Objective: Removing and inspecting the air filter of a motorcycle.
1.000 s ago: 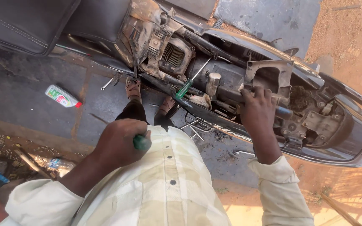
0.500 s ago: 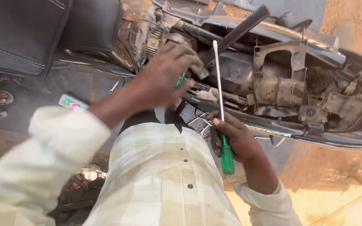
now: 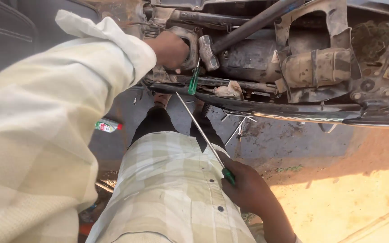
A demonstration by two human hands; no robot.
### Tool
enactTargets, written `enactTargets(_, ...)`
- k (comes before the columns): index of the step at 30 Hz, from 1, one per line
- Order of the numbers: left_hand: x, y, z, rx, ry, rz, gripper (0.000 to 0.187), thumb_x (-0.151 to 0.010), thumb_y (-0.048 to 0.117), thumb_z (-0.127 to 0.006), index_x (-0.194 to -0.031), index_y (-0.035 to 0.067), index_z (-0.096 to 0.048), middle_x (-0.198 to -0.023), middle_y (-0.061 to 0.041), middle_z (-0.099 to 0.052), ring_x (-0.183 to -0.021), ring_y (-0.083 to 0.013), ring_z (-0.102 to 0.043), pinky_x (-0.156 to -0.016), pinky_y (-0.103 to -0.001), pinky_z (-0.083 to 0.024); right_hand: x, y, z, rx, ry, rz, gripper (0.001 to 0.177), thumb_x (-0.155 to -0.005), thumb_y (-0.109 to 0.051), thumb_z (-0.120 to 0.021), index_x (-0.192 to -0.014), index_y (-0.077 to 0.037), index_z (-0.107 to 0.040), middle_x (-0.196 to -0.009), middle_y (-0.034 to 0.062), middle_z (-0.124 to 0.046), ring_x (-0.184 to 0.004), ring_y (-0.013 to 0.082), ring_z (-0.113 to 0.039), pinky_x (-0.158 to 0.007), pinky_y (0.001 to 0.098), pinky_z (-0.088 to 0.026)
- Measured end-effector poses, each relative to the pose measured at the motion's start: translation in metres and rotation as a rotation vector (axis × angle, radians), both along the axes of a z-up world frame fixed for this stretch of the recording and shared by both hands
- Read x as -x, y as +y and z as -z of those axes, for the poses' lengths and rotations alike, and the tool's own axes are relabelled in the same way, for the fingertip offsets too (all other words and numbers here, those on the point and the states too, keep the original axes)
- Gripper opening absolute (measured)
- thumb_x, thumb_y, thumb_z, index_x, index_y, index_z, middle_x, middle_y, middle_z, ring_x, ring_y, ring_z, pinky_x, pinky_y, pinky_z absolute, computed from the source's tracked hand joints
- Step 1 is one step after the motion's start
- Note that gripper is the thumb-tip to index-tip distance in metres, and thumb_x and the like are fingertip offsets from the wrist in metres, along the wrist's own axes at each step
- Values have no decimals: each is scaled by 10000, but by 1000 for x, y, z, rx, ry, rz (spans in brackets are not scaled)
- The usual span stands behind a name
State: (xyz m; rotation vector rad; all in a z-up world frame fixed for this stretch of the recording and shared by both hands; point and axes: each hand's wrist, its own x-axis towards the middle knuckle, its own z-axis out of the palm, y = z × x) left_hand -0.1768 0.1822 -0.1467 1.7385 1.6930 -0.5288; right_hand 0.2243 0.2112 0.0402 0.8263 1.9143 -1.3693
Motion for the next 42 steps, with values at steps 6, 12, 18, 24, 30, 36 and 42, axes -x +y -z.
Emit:
enactTargets(6, -2, 4, 0, -60, 18, -56, 367, -795, 423, -848, -860, 66, -798, -866, -154, -761, -831, -340, -747, -701, -447, -566, 39, -38, -29, -49, 131, 148, 605, -847, -168, -695, -1438, -203, -570, -1138, 145, -735, -983, 358, -687, -825, 452, -540)
enactTargets(12, 5, -15, -3, -147, -17, 70, 447, -811, 496, -828, -786, 52, -788, -773, -129, -747, -770, -323, -734, -673, -431, -534, 87, -99, -42, -250, 151, 267, 573, -867, -122, -657, -1426, -184, -552, -1106, 169, -708, -949, 377, -689, -821, 463, -542)
enactTargets(18, 12, -20, -5, -278, -102, 162, 454, -786, 505, -835, -753, 56, -772, -731, -130, -731, -707, -320, -718, -629, -424, -517, 113, -138, -52, -361, 32, 307, 562, -881, -144, -633, -1436, -173, -550, -1045, 131, -718, -883, 373, -695, -757, 487, -542)
enactTargets(24, 10, -19, 4, -313, -174, 39, 282, -756, 321, -824, -708, 50, -761, -715, -152, -714, -671, -330, -703, -584, -439, -522, 162, -158, -82, -517, 26, 260, 550, -875, -156, -621, -1416, -97, -540, -1026, 157, -709, -800, 369, -702, -690, 493, -553)
enactTargets(30, 9, -21, 16, -368, -196, 32, 102, -719, 135, -749, -733, 35, -766, -749, -171, -723, -704, -340, -721, -570, -442, -543, 231, -146, -116, -448, -233, 1, 617, -871, -102, -574, -1474, -12, -482, -929, 210, -669, -680, 335, -727, -554, 440, -594)
enactTargets(36, -3, -10, 18, -290, -171, -46, 94, -693, 111, -743, -739, 32, -765, -760, -193, -722, -730, -363, -729, -601, -457, -575, 274, -142, -116, -477, -296, -121, 568, -893, -74, -559, -1438, 62, -477, -866, 185, -674, -669, 284, -737, -492, 370, -616)
enactTargets(42, 9, -5, 31, -351, -241, -56, 86, -694, 83, -741, -739, 13, -762, -769, -212, -723, -743, -381, -728, -637, -473, -583, 274, -126, -112, -323, -345, -63, 639, -884, -82, -587, -1478, 81, -420, -885, 213, -684, -696, 307, -747, -571, 391, -617)
